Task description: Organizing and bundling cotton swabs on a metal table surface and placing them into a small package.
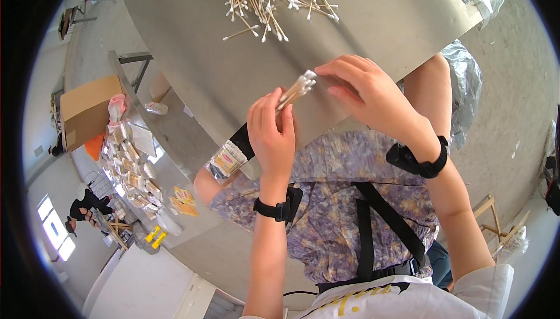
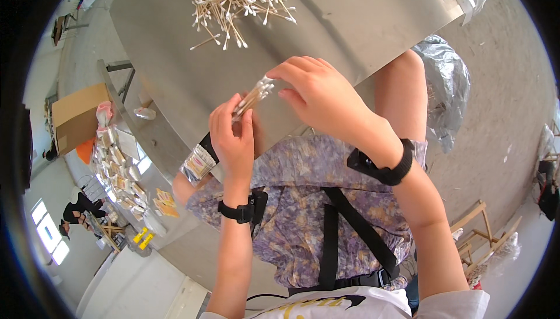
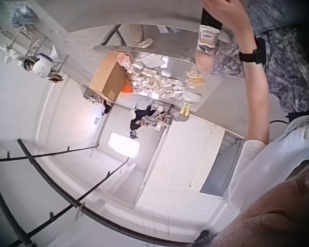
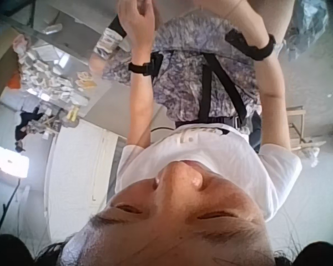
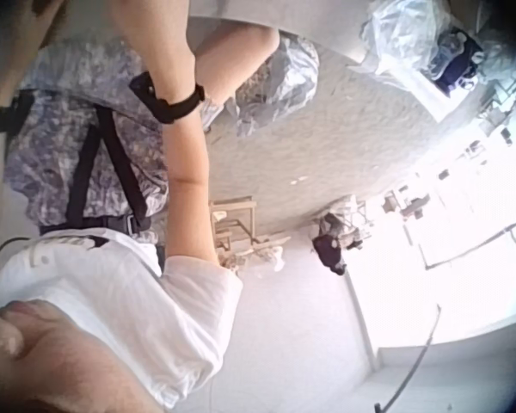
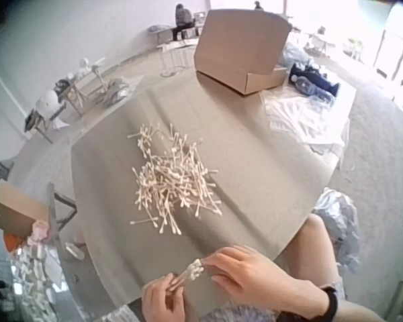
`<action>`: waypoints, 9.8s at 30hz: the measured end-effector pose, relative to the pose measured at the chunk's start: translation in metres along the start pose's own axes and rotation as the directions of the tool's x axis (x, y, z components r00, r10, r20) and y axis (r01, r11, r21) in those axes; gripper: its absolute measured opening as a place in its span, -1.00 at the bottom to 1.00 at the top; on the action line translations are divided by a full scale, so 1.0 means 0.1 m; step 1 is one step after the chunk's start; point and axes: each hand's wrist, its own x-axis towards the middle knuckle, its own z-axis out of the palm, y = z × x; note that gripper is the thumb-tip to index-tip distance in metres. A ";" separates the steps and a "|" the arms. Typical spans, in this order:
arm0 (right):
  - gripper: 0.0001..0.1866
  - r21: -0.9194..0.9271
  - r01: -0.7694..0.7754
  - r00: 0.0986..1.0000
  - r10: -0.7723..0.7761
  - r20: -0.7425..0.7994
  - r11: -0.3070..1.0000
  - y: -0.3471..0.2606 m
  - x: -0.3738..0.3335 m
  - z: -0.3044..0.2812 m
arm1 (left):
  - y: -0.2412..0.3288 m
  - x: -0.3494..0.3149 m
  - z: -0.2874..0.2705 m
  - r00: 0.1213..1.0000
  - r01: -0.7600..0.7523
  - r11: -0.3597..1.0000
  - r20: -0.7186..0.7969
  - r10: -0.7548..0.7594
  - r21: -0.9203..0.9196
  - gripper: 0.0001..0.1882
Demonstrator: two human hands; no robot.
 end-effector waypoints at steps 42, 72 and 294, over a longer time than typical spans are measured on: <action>-0.84 0.268 -0.170 0.902 0.259 -0.346 0.948 0.47 -0.06 0.33 | 0.36 0.08 0.08 0.974 0.027 0.947 0.205 -0.097 0.321 0.09; -0.85 0.183 -0.150 0.908 0.209 -0.364 0.971 0.42 -0.03 0.34 | 0.14 0.41 0.12 0.977 0.006 0.975 0.207 -0.053 0.223 0.21; -0.85 0.128 0.142 0.989 -0.145 0.016 0.982 0.50 0.08 0.33 | 0.09 -0.07 0.35 0.995 -0.047 0.902 0.099 0.005 0.429 0.30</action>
